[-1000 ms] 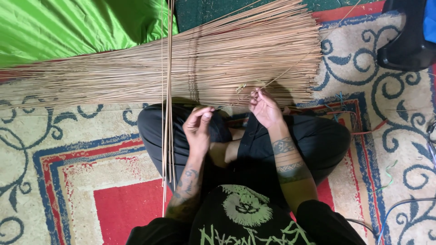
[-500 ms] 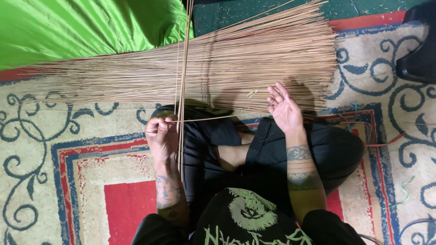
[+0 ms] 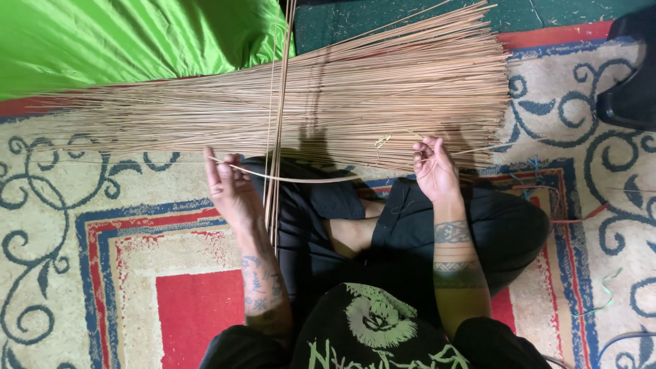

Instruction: Weaving thin wooden sticks through a set of vertical warp sticks to create a mat or broom.

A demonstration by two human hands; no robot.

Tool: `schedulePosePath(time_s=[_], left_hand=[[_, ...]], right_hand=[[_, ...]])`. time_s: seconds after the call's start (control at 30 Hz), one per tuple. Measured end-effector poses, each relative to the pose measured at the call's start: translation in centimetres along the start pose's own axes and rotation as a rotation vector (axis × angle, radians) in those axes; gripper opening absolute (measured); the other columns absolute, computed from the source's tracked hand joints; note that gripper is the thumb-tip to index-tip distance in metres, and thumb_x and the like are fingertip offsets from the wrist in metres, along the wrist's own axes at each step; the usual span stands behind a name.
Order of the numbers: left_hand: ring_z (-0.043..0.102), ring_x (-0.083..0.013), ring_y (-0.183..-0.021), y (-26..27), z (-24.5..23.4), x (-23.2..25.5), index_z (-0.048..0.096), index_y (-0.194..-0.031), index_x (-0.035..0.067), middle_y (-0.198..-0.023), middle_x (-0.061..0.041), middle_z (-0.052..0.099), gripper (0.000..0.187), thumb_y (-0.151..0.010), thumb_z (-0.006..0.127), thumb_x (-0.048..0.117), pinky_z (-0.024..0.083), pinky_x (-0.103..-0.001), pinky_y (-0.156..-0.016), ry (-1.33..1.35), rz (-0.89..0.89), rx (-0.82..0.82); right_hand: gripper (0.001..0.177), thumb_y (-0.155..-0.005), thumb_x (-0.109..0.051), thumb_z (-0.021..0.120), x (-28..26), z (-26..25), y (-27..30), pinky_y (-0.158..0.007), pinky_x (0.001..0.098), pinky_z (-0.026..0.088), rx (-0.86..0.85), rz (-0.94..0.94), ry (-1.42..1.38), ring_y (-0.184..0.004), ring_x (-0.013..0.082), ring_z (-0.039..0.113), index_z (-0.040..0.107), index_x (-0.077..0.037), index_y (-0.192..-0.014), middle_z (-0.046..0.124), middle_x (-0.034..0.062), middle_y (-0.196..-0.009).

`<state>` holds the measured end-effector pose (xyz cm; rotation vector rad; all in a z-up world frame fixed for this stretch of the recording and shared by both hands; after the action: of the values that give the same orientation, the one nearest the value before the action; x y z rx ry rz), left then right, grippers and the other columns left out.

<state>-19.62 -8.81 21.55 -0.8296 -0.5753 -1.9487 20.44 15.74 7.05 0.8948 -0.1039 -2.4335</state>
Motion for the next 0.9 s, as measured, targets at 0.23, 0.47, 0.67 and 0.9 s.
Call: schedulePosePath(time_s=[0.23, 0.47, 0.67, 0.9], left_hand=[[0.073, -0.0244, -0.108, 7.6, 7.5, -9.2, 0.064, -0.131, -0.001, -0.113, -0.016, 0.076, 0.029, -0.103, 0.059, 0.006, 0.060, -0.032, -0.091, -0.158, -0.185, -0.242], [0.067, -0.0347, -0.116, 11.0, 10.6, -12.1, 0.066, -0.128, -0.004, -0.119, -0.026, 0.072, 0.031, -0.097, 0.066, 0.001, 0.055, -0.048, -0.100, -0.391, -0.298, -0.547], [0.076, -0.0327, -0.093, 3.8, 4.9, -8.2, 0.063, -0.121, -0.011, -0.101, -0.031, 0.073, 0.025, -0.099, 0.063, -0.001, 0.064, -0.040, -0.083, -0.261, -0.176, -0.298], [0.078, -0.0326, -0.086, -0.6, 2.2, -2.0, 0.063, -0.121, -0.005, -0.096, -0.029, 0.073, 0.023, -0.102, 0.062, 0.008, 0.067, -0.040, -0.076, -0.329, 0.013, -0.168]], right_hand=[[0.049, -0.105, -0.049, 0.046, 2.5, 1.5, 0.3, -0.087, 0.0304, 0.066, -0.084, 0.070, 0.062, -0.104, 0.0285, 0.075, 0.064, -0.007, -0.123, 0.072, 0.0174, -0.120], [0.056, -0.102, -0.060, 0.042, 2.9, 1.5, 0.5, -0.092, 0.0340, 0.061, -0.036, 0.102, 0.211, -0.107, 0.0223, 0.073, 0.064, -0.017, -0.129, 0.073, 0.0084, -0.122], [0.018, -0.096, -0.027, 0.078, -1.7, -4.7, 0.9, -0.084, 0.0293, 0.055, 0.437, -0.187, 0.152, -0.099, 0.0186, 0.073, 0.067, -0.028, -0.109, 0.074, -0.0058, -0.114], [0.038, -0.099, -0.011, 0.073, -7.3, 4.9, 5.4, -0.109, 0.0518, 0.036, 0.511, -0.889, 1.580, -0.127, 0.0366, 0.045, 0.068, -0.022, -0.134, 0.048, 0.0111, -0.132]])
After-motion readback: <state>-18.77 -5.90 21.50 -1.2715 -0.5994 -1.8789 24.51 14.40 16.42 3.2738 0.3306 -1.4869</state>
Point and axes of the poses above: each hand's wrist, its own y-axis away from the middle knuckle, its own z-axis out of the palm, x = y × z, the point moved 10 cm from there along -y, towards the middle knuckle
